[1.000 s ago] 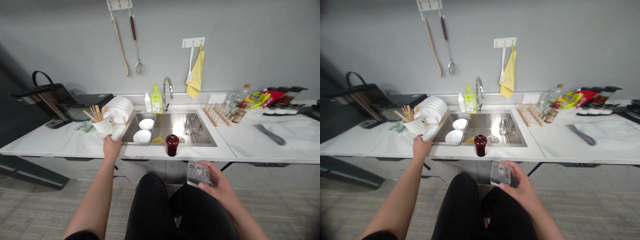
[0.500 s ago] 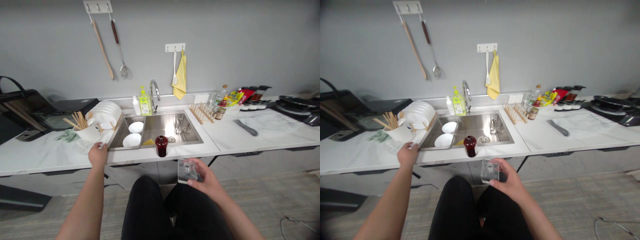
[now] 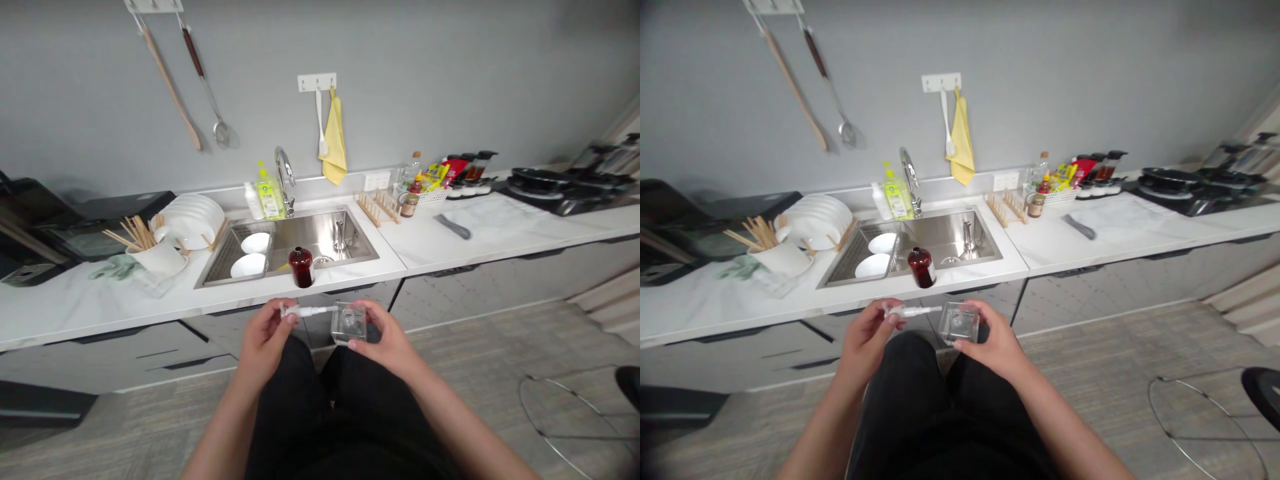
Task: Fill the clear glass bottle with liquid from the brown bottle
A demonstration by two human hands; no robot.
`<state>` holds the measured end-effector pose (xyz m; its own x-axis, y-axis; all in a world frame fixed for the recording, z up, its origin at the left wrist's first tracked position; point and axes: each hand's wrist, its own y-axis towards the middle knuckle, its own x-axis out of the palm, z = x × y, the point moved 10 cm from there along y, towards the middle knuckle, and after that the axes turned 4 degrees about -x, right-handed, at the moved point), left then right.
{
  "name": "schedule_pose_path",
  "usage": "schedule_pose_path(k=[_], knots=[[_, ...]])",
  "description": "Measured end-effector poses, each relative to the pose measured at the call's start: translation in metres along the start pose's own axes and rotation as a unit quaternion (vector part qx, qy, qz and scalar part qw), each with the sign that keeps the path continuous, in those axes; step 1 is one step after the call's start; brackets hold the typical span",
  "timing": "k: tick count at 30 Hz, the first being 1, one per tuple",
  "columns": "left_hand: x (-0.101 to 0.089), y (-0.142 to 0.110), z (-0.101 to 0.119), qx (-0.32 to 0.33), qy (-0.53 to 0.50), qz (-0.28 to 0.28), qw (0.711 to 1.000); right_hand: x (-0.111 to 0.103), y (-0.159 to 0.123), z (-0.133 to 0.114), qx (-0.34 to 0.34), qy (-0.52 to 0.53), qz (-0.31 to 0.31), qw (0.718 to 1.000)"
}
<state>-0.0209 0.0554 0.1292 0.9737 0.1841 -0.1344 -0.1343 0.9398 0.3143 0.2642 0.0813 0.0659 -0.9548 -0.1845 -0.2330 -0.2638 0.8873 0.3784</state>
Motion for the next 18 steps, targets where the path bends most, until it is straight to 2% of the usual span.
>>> schedule_pose_path(k=[4,7,11,15,18], knots=[[0.017,-0.002,0.033,0.024,0.074,-0.064,0.995,-0.001,-0.012,-0.013,-0.006,-0.042,0.008,0.999],[0.027,-0.004,0.053,0.054,0.161,-0.107,0.98,-0.001,-0.02,-0.023,-0.014,-0.057,0.01,0.998],[0.04,-0.011,0.077,0.093,0.253,-0.121,0.955,-0.004,-0.026,-0.03,-0.023,-0.081,0.014,0.996],[0.057,-0.016,0.092,0.128,0.331,-0.14,0.924,-0.007,-0.029,-0.034,-0.034,-0.111,0.021,0.993],[0.076,-0.016,0.092,0.138,0.386,-0.183,0.894,-0.006,-0.028,-0.038,-0.04,-0.122,0.021,0.991]])
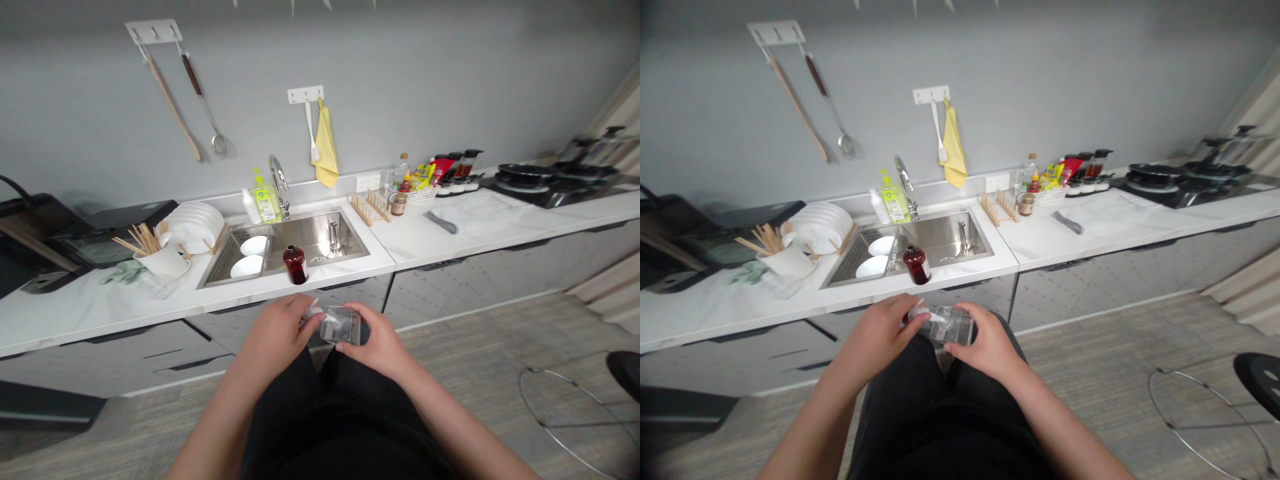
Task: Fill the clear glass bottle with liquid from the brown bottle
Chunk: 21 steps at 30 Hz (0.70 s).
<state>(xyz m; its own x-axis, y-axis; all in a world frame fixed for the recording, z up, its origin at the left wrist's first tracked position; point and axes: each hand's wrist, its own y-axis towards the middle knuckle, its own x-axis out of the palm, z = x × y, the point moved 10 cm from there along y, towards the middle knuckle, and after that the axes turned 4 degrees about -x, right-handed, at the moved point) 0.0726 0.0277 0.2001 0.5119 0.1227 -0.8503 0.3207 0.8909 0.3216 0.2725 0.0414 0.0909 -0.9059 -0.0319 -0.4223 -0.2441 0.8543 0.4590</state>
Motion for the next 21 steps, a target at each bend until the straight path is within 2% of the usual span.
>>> schedule_pose_path(k=[3,6,11,14,18,21], knots=[[0.021,0.009,0.01,0.016,0.035,-0.071,0.997,0.003,0.002,-0.007,-0.011,0.001,-0.006,1.0],[0.032,0.013,0.018,0.028,0.031,-0.107,0.993,0.004,0.003,-0.01,-0.008,0.008,-0.005,1.0],[0.028,0.005,0.03,0.084,-0.055,-0.126,0.987,0.002,0.003,-0.009,-0.012,0.014,0.008,1.0],[0.02,-0.001,0.027,0.088,-0.1,-0.104,0.986,0.003,0.002,-0.009,-0.014,0.018,0.003,1.0],[0.019,-0.003,0.013,0.046,-0.066,-0.077,0.994,0.008,0.003,-0.013,-0.013,0.027,-0.009,0.999],[0.021,-0.009,0.025,0.099,-0.079,-0.099,0.987,0.011,0.005,-0.019,-0.017,0.028,-0.02,0.999]])
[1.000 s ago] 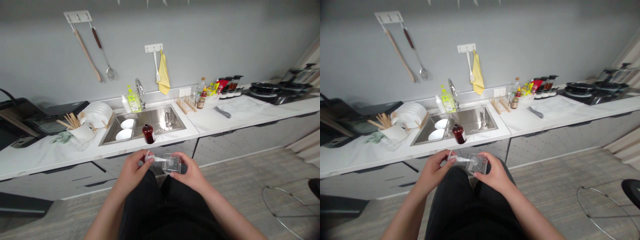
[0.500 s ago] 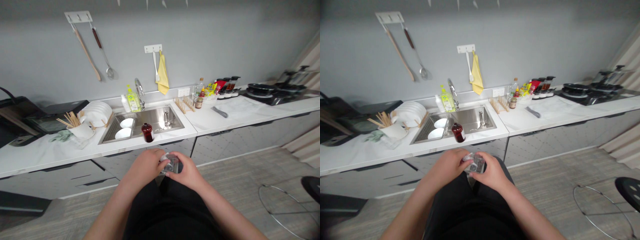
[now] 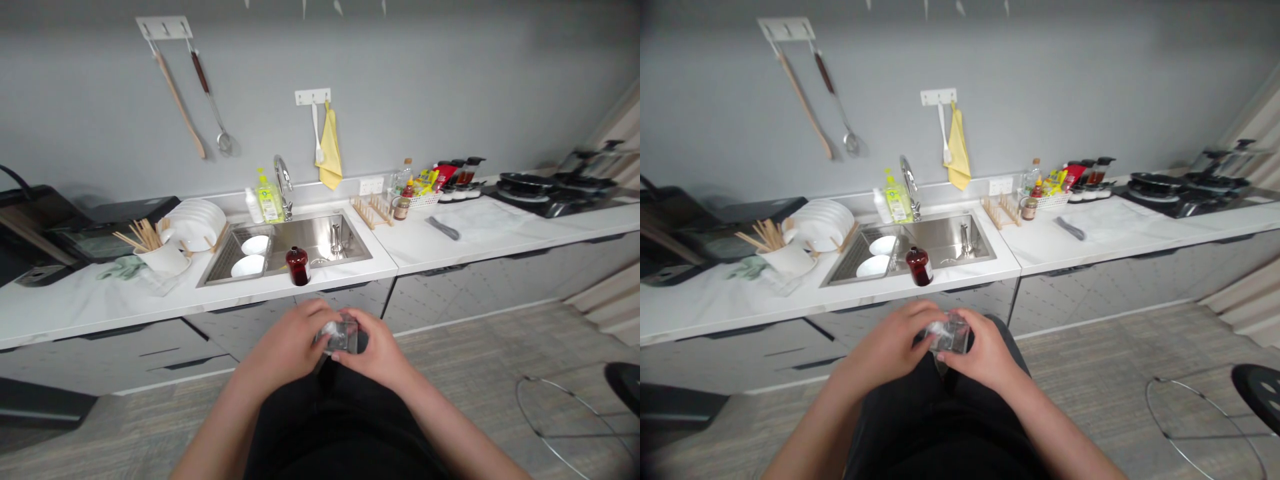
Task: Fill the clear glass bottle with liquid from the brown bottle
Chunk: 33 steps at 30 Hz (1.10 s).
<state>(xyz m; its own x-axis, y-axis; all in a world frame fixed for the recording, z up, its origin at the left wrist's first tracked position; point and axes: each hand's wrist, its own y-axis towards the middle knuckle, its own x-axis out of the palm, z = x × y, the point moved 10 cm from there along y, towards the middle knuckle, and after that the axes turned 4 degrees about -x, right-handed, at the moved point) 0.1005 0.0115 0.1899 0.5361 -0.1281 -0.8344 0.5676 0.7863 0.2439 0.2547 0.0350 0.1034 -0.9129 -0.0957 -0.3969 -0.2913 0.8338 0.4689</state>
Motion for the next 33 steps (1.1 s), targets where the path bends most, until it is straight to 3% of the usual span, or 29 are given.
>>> schedule_pose_path(k=[3,6,8,12,14,16,19,23,26,29,33], knots=[[-0.001,-0.004,0.011,0.036,-0.022,-0.002,0.999,0.003,0.001,-0.004,-0.007,0.001,-0.01,1.0],[-0.009,-0.004,-0.003,-0.041,0.028,0.039,0.998,0.003,0.001,-0.002,-0.001,0.001,-0.008,1.0],[-0.008,-0.002,-0.01,-0.073,0.067,0.026,0.995,0.004,0.0,0.0,0.005,-0.003,-0.008,1.0],[0.001,0.001,0.003,-0.007,0.061,-0.034,0.998,0.005,0.0,0.001,0.005,-0.007,-0.017,1.0],[-0.004,0.001,0.006,0.003,0.045,-0.013,0.999,0.004,0.001,0.001,0.006,-0.002,-0.017,1.0],[-0.006,0.002,0.002,-0.025,0.044,0.001,0.999,0.004,0.0,0.001,0.006,0.003,-0.014,1.0],[-0.001,0.002,-0.004,-0.056,0.069,-0.016,0.996,0.002,0.0,-0.001,0.006,-0.005,-0.009,1.0],[-0.004,0.0,0.013,0.019,0.054,-0.012,0.998,0.003,0.003,-0.006,-0.002,0.004,-0.021,1.0],[-0.01,-0.001,0.009,0.004,0.057,0.008,0.998,0.004,0.003,-0.007,-0.003,0.017,-0.02,1.0],[-0.006,-0.001,0.0,-0.027,0.083,-0.014,0.996,0.004,0.001,-0.004,0.004,0.004,-0.015,1.0],[-0.001,-0.002,0.011,0.032,0.048,-0.034,0.998,0.004,0.0,-0.004,0.005,-0.003,-0.023,1.0]])
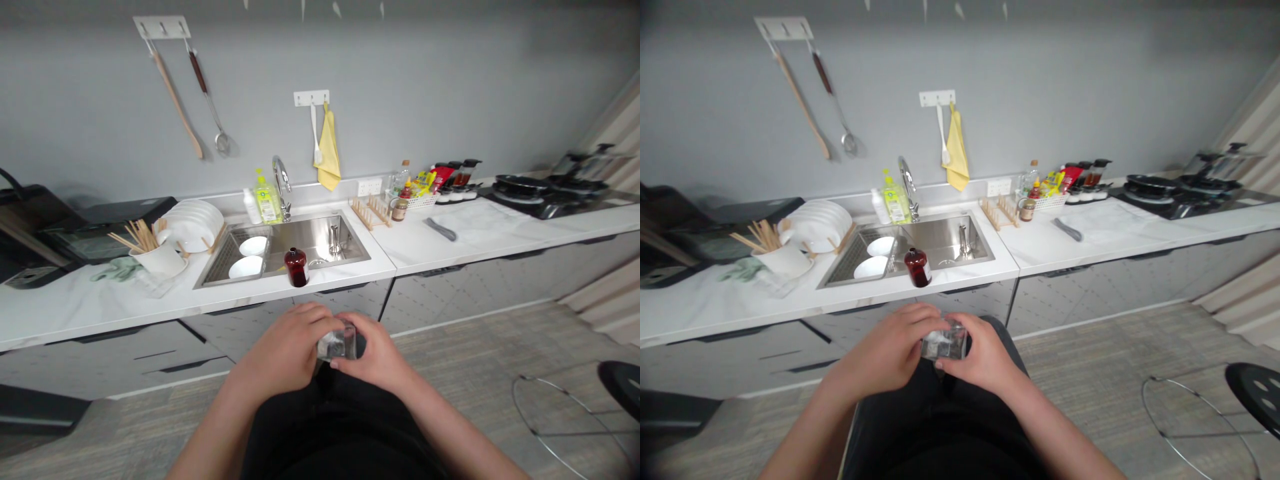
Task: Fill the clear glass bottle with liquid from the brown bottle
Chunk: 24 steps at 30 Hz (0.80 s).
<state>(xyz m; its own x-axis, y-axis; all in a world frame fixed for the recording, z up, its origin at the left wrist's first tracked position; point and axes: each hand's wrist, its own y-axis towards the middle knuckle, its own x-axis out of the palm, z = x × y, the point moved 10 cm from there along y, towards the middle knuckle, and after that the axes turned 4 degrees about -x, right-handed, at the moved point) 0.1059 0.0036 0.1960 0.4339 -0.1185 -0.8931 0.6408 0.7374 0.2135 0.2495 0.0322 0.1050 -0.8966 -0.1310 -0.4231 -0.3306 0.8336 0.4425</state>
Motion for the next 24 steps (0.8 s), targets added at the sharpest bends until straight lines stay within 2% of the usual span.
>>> schedule_pose_path(k=[2,5,9,11,15,21,24], knots=[[-0.005,0.001,0.001,-0.004,-0.004,0.021,1.0,0.0,0.0,-0.002,-0.002,0.011,-0.001,1.0],[-0.008,0.002,-0.006,-0.046,0.025,0.031,0.998,-0.002,0.002,-0.003,-0.001,0.013,0.004,1.0],[-0.007,0.002,0.002,-0.006,0.011,0.014,1.0,-0.002,0.004,-0.004,-0.007,0.006,-0.001,1.0],[-0.011,0.002,0.003,-0.005,0.006,0.028,1.0,0.0,0.004,-0.003,-0.009,0.014,-0.002,1.0],[-0.013,0.003,-0.011,-0.073,0.034,0.042,0.996,0.0,0.001,0.002,-0.002,0.013,0.006,1.0],[-0.009,-0.004,-0.031,-0.169,0.023,0.066,0.983,0.0,0.0,0.004,0.005,0.005,0.01,1.0],[-0.003,-0.006,-0.021,-0.117,-0.018,0.057,0.991,0.002,0.001,0.001,-0.005,0.009,0.007,1.0]])
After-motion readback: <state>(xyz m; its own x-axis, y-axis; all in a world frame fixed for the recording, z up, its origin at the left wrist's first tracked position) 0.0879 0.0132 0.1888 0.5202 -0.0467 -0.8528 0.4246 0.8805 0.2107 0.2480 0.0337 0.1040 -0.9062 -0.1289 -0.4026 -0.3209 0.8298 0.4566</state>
